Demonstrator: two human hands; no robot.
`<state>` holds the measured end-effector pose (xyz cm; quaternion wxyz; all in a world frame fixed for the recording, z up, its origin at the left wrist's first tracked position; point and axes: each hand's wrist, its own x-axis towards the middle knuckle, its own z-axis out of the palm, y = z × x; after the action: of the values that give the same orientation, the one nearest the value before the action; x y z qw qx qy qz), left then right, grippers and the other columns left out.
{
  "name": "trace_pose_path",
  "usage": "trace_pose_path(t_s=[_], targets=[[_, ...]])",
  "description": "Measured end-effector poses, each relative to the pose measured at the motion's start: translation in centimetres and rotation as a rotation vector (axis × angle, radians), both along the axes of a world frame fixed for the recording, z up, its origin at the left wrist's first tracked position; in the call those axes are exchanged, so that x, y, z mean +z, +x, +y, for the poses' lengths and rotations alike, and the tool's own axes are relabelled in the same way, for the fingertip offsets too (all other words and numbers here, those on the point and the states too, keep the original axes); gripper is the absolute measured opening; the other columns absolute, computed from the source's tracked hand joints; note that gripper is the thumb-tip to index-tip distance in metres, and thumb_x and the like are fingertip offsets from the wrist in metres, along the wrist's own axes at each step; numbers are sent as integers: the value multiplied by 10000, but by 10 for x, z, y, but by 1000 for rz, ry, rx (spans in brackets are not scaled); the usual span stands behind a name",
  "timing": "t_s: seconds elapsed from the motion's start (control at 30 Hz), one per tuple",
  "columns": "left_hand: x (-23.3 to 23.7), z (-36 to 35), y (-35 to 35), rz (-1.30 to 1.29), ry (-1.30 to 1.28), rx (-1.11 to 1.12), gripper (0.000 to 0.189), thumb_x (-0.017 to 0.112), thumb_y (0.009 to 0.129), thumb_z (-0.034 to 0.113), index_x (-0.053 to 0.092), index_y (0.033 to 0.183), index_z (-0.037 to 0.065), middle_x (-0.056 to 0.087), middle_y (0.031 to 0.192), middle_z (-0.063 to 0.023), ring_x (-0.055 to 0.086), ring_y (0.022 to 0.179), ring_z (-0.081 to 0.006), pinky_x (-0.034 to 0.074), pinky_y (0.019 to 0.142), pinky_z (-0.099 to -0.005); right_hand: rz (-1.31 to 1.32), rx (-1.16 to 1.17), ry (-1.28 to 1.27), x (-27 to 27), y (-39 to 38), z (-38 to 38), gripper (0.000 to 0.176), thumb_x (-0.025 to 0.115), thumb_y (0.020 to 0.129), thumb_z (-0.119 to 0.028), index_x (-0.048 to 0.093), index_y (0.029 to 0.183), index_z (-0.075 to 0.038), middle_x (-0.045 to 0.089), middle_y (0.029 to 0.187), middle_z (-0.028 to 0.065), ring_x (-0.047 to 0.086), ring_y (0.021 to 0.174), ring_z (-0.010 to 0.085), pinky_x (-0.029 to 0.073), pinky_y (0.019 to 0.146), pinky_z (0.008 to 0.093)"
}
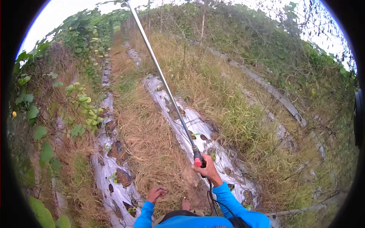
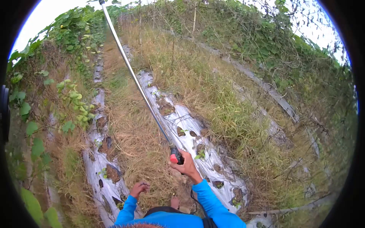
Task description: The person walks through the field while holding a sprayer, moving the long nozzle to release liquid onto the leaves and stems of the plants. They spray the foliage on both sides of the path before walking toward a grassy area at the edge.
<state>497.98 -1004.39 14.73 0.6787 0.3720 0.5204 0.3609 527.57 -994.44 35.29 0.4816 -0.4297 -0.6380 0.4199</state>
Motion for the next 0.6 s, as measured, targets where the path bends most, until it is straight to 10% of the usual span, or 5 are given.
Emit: trace_pose_path(t_s=[0.6], targets=[[-61,-215,71,-133,-146,-342,206,534,840,131,644,982,29,672,837,-60,616,678,-113,500,612,-240,-109,-820,39,73,104,-268,288,773,697,-199,596,840,-21,548,728,-32,482,638,59,421,594,220]])
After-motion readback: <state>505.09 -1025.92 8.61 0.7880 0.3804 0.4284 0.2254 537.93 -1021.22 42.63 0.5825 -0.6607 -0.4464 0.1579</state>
